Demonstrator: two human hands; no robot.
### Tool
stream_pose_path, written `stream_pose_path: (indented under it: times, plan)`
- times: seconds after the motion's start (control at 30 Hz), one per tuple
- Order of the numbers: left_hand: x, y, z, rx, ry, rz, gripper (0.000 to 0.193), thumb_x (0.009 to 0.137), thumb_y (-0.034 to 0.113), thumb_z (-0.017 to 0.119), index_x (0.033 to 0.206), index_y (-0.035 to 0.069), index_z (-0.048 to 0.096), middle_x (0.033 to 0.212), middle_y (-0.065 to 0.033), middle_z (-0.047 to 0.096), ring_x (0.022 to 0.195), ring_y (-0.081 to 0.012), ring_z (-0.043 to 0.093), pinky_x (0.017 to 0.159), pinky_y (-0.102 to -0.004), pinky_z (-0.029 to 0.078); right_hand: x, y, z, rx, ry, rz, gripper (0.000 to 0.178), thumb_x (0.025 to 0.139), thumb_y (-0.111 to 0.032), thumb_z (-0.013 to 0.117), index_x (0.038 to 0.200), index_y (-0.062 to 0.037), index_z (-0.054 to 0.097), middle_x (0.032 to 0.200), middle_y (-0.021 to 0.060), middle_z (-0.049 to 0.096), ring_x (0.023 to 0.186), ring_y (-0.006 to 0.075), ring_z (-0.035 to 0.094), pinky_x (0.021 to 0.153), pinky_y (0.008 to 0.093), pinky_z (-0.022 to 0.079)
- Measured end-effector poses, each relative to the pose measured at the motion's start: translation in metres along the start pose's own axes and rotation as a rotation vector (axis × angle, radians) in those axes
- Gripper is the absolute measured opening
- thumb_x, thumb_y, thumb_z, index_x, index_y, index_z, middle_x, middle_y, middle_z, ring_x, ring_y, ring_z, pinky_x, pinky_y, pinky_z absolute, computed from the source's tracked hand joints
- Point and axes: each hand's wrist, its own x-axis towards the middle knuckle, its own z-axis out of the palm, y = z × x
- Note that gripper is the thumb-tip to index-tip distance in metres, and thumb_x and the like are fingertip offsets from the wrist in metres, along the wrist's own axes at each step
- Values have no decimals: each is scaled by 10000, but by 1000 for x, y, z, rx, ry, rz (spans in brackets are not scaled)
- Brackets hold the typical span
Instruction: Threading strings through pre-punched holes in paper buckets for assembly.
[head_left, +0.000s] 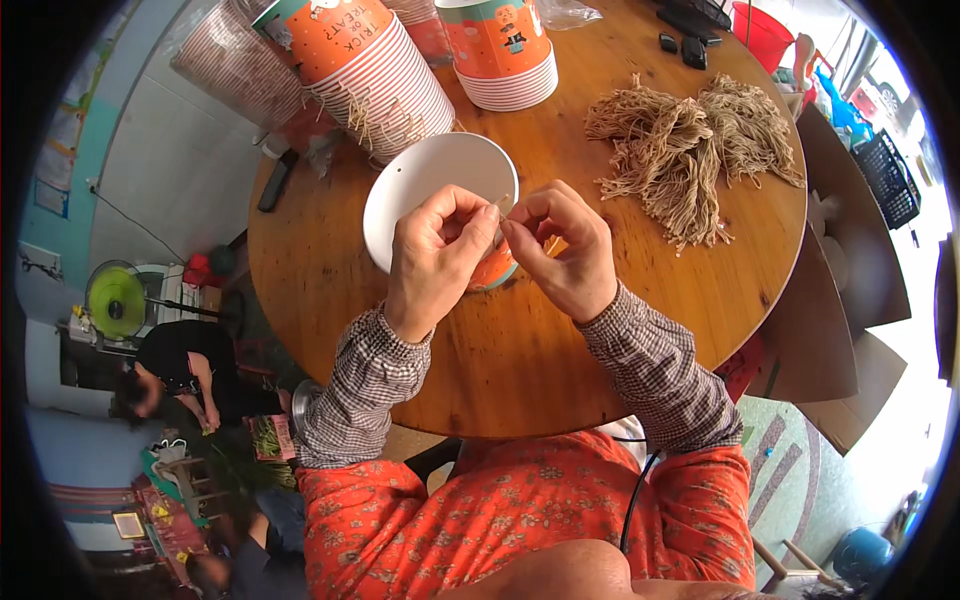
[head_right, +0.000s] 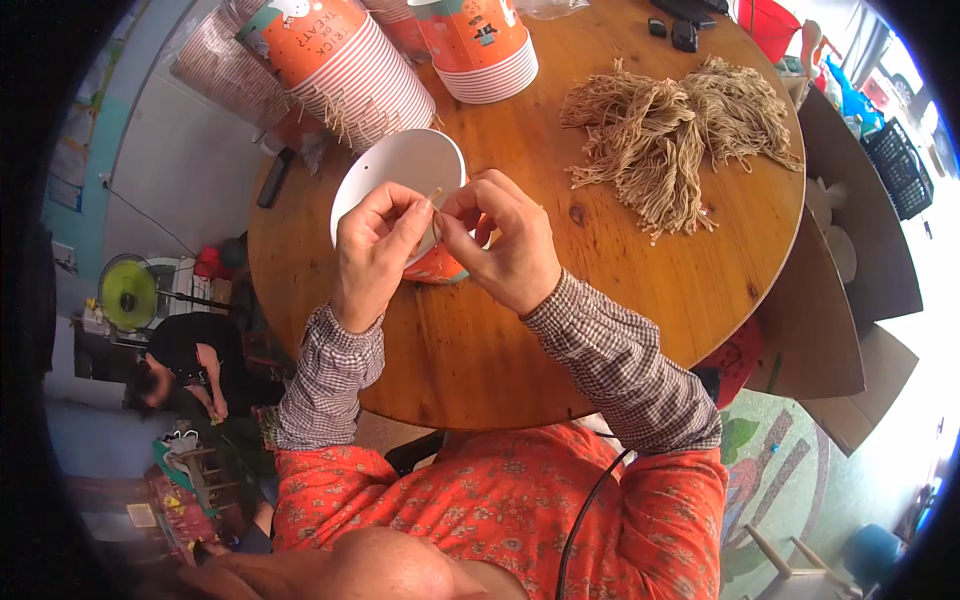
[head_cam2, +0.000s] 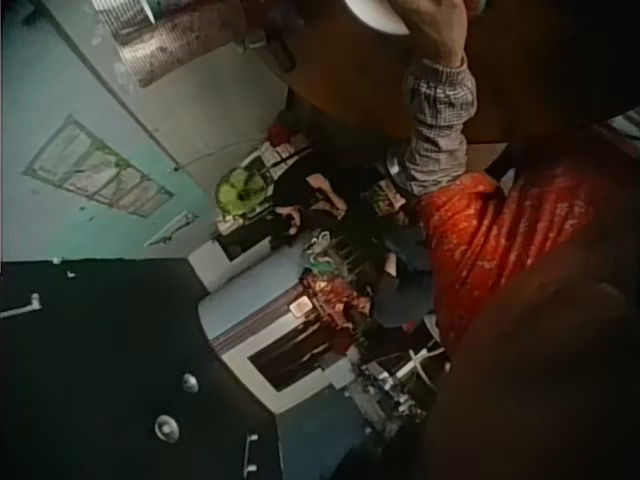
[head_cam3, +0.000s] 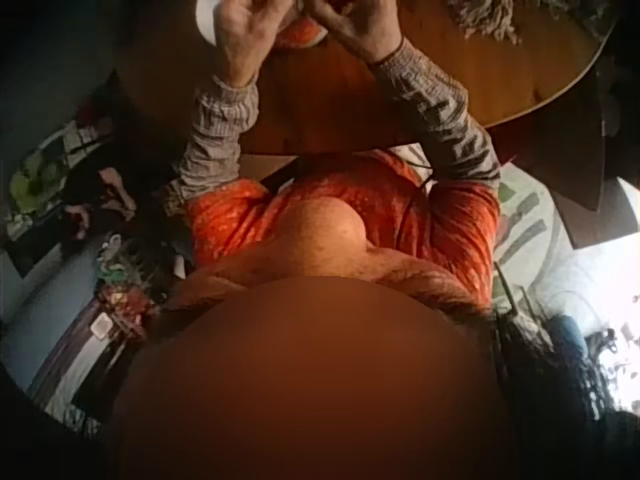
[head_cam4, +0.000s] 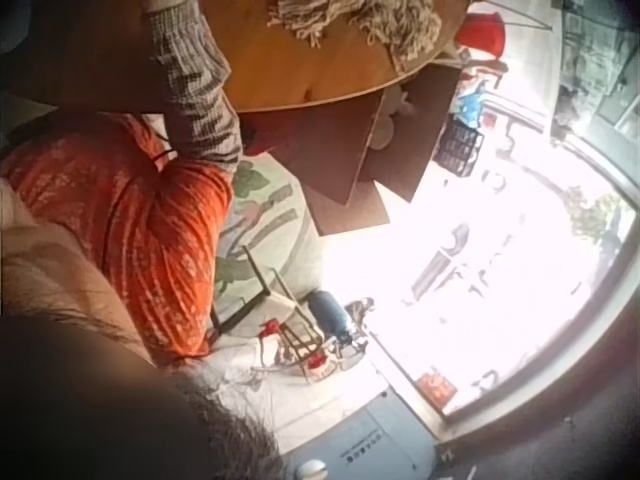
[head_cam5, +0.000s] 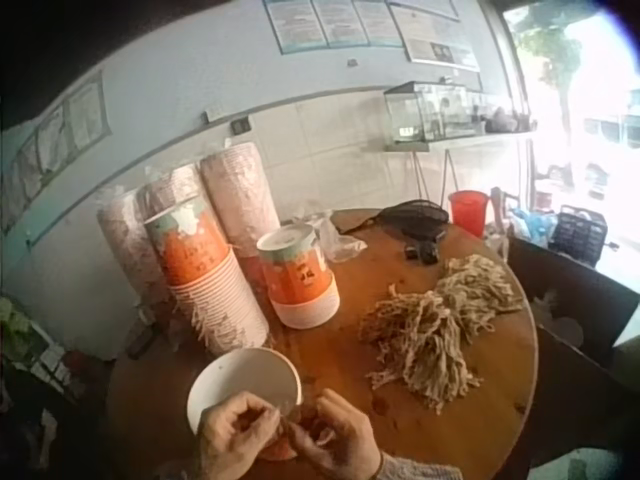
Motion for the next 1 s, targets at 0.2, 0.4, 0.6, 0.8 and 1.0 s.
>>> stream_pose_path:
  times: [0.2, 0.4, 0.6, 0.8, 1.0]
  plan:
    - [2, -1, 3, -61, 29, 10, 69, 923, 49, 595, 904, -15, 578, 771, -5, 630, 693, -35, 592, 623, -196, 488, -1, 1, -1, -60, -9, -103, 101, 785, -4, 682, 844, -16, 600, 822, 47, 579, 658, 123, 589, 549, 240, 484]
    - [0, 0, 4, -31, 41, 54, 63, 918, 52, 599, 921, -9, 585, 775, -5, 633, 697, -41, 601, 637, -199, 499, -1, 0, -3, -52, -10, -106, 76, 802, -5, 660, 857, -10, 609, 849, 50, 597, 679, 114, 592, 556, 237, 478]
    - [0, 2, 2, 4, 6, 17, 91, 922, 74, 606, 917, -17, 607, 790, -19, 654, 699, -52, 617, 642, -204, 506, -3, 4, -3, 240, 0, 157, 52, 857, -39, 633, 893, -12, 607, 843, 36, 611, 727, 96, 593, 616, 232, 474]
    - [-2, -3, 3, 91, 30, 103, 64, 903, 52, 630, 894, -11, 633, 797, -23, 653, 696, -66, 621, 634, -217, 506, -3, 4, -3, 222, -22, 223, 78, 876, -64, 637, 914, -6, 601, 845, 39, 624, 737, 103, 597, 631, 240, 479]
    - [1, -3, 6, 301, 56, 309, 31, 842, -13, 666, 863, -13, 643, 817, -45, 618, 703, -107, 615, 600, -236, 490, -3, 7, -5, 178, -19, 249, 99, 879, -77, 645, 923, 3, 607, 835, 45, 637, 716, 95, 588, 632, 242, 484]
